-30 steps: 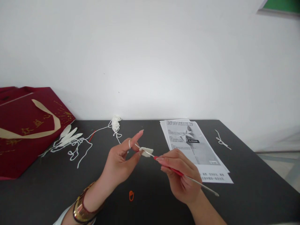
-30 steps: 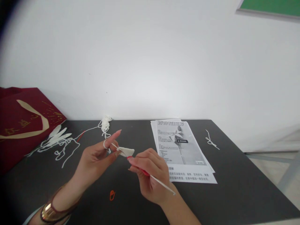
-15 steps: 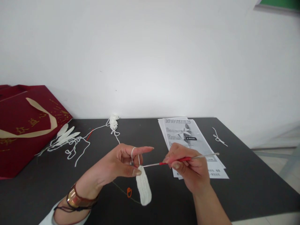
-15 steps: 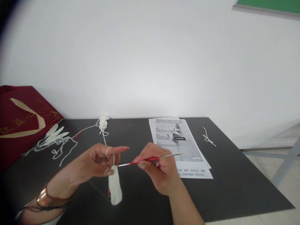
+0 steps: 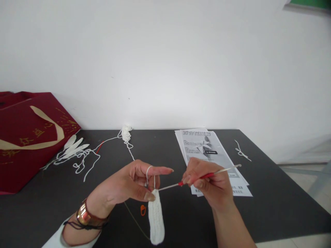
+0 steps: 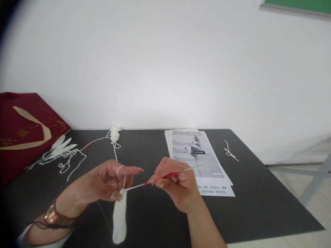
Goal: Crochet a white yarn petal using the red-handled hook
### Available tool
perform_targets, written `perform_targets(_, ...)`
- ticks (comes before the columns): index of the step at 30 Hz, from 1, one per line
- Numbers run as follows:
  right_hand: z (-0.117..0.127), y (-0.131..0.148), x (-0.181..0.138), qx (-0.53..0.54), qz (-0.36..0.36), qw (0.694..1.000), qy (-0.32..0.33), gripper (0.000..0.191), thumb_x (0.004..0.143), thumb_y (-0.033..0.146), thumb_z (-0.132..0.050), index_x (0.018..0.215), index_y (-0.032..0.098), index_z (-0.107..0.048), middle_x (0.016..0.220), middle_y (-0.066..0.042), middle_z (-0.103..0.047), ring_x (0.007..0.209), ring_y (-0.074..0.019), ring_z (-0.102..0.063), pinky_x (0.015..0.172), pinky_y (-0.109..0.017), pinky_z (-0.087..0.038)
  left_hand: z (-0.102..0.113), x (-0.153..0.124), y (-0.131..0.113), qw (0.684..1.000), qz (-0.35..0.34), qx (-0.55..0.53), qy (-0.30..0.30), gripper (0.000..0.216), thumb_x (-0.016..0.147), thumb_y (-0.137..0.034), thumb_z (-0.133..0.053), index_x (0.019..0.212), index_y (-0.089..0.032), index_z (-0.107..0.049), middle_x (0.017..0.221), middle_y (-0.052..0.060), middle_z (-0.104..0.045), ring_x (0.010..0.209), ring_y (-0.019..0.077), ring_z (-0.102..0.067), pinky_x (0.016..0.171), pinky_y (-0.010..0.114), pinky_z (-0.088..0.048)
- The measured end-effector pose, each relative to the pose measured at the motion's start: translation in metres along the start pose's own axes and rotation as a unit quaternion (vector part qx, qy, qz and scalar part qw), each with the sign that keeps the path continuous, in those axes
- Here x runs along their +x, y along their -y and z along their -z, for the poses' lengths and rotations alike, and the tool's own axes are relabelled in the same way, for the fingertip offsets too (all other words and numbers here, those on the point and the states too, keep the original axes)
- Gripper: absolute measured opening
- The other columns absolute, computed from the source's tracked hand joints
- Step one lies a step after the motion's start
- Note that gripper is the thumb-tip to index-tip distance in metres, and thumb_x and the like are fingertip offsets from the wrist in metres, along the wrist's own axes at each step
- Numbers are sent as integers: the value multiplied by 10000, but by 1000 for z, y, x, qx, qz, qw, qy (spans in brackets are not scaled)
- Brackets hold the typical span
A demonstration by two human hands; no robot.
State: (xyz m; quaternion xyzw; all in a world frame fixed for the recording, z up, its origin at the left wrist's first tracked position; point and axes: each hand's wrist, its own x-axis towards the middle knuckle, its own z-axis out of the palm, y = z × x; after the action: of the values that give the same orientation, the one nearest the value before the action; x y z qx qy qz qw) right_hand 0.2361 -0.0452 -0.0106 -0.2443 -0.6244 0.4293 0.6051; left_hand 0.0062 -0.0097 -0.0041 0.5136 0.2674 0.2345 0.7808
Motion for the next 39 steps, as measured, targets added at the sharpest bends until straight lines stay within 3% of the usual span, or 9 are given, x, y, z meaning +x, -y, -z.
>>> perform_targets(3,0,0,0,29,-7,1000,5,117,812,306,-707,787,197,-741,644,-39,-671,595,-163,-607,499,-268,-482,0,0,1,1000,3,-8,17,491,613,-124,-784,1075,-286,-745,609,-10,-558,594,127,-463,541,228,-383)
perform_targets(9,-7,-6,1,109,-161,978,-71,159,848,300,-668,766,171,-711,561,0,-636,428,-95,-546,397,-196,-434,1,-1,-3,1000,-1,7,7,499,618,-143,-790,1093,-285,-737,599,-16,-542,575,124,-439,544,239,-390)
perform_targets(11,-7,-5,1,101,-150,981,-73,152,852,290,-664,773,173,-718,570,-4,-639,439,-96,-555,402,-194,-434,1,-1,-4,1000,-3,8,5,496,621,-140,-788,1093,-285,-737,608,-11,-554,583,128,-447,548,241,-393)
perform_targets(16,-1,-2,0,68,-43,997,-20,98,783,287,-734,786,190,-748,643,-33,-653,545,-150,-613,459,-252,-490,1,-1,-2,1000,-2,-8,-6,484,601,-140,-797,1062,-279,-753,599,-4,-552,602,149,-474,560,256,-413)
perform_targets(27,-8,-5,6,160,-193,963,-100,208,757,333,-756,691,140,-720,490,1,-625,387,-89,-559,360,-162,-476,1,-2,-4,999,-20,29,17,468,647,-173,-780,1104,-260,-732,616,-3,-569,592,132,-458,560,256,-404)
perform_targets(30,-9,-11,11,209,-246,938,-127,212,742,333,-766,681,138,-711,465,24,-604,341,-69,-514,345,-159,-498,0,-2,-6,989,-70,127,-15,447,705,-160,-732,1138,-270,-714,644,0,-576,615,141,-480,581,263,-416)
perform_targets(34,-14,-23,15,253,-304,904,-160,216,741,335,-767,719,126,-715,471,38,-595,340,-50,-480,360,-155,-524,-2,1,-5,947,-180,247,-101,416,791,-131,-637,1171,-291,-691,698,-1,-587,657,145,-511,618,264,-425)
perform_targets(37,-20,-29,15,261,-311,896,-180,216,735,330,-775,750,122,-717,495,36,-612,369,-51,-509,383,-145,-532,-3,4,-2,911,-223,305,-167,399,810,-126,-611,1160,-296,-696,701,-5,-573,651,141,-499,587,246,-405)
perform_targets(39,-23,-31,15,260,-303,897,-190,217,725,325,-784,743,122,-713,500,33,-622,377,-54,-521,389,-149,-536,-3,5,-2,902,-228,322,-178,403,810,-125,-609,1166,-294,-691,721,-6,-564,651,139,-496,579,241,-400)
